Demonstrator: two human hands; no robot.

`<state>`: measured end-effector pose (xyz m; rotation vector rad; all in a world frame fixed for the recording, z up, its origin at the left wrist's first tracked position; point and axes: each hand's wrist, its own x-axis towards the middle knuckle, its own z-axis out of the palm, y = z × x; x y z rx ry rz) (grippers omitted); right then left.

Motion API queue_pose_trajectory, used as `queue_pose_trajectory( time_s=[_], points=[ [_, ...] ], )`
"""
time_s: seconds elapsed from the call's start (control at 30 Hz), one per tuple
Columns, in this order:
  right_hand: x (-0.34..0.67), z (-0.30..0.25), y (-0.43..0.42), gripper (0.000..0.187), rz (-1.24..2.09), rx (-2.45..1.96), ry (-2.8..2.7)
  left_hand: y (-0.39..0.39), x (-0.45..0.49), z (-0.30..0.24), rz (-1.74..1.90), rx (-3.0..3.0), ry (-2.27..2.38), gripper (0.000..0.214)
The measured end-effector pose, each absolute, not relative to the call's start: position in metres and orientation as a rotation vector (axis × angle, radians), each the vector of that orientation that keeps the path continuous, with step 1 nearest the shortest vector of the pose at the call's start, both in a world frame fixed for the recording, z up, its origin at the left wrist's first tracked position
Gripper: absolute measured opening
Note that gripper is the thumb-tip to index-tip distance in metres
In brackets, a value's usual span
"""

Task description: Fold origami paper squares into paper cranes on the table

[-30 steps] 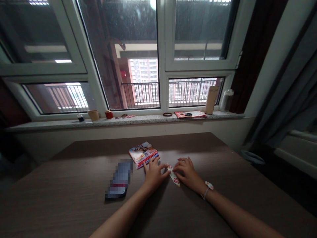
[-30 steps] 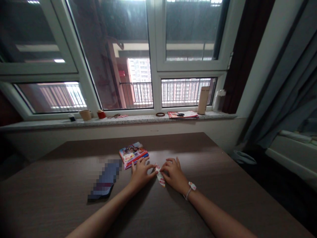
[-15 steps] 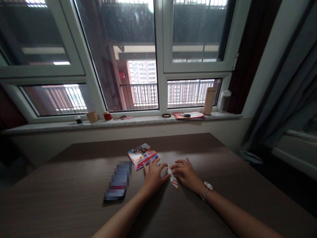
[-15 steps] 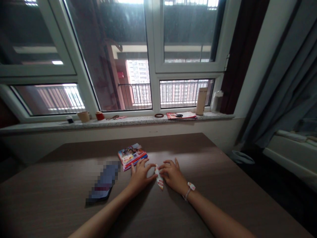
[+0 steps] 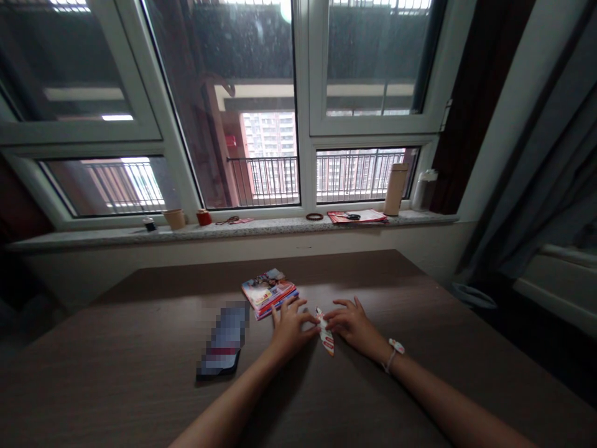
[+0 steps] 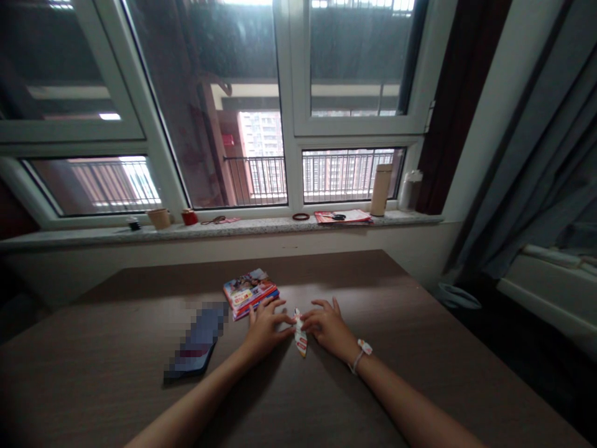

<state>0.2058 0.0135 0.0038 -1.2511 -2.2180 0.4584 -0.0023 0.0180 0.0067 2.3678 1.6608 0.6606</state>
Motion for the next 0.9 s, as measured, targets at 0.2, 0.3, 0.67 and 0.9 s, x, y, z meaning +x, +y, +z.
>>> queue_pose_trajectory(
  time_s=[0.2, 0.3, 0.67, 0.9],
  points=[
    [0.202, 0.006, 0.009, 0.015, 0.512, -1.299, -2.175, 0.018, -0.004, 0.011, 0.619, 2.338, 1.667, 0.016],
    [0.198, 0.006, 0.008, 0.013, 0.574, -1.324, -2.136, 0.019, -0.006, 0.012, 0.596, 2.346, 1.654, 0.017],
    [0.192, 0.003, 0.011, 0.017, 0.635, -1.363, -2.029, 0.026, -0.012, 0.005, 0.679, 2.453, 1.423, 0.027],
    [0.193, 0.003, 0.012, 0.014, 0.668, -1.367, -2.009, 0.021, -0.007, 0.003, 0.790, 2.562, 1.423, 0.011]
  ],
)
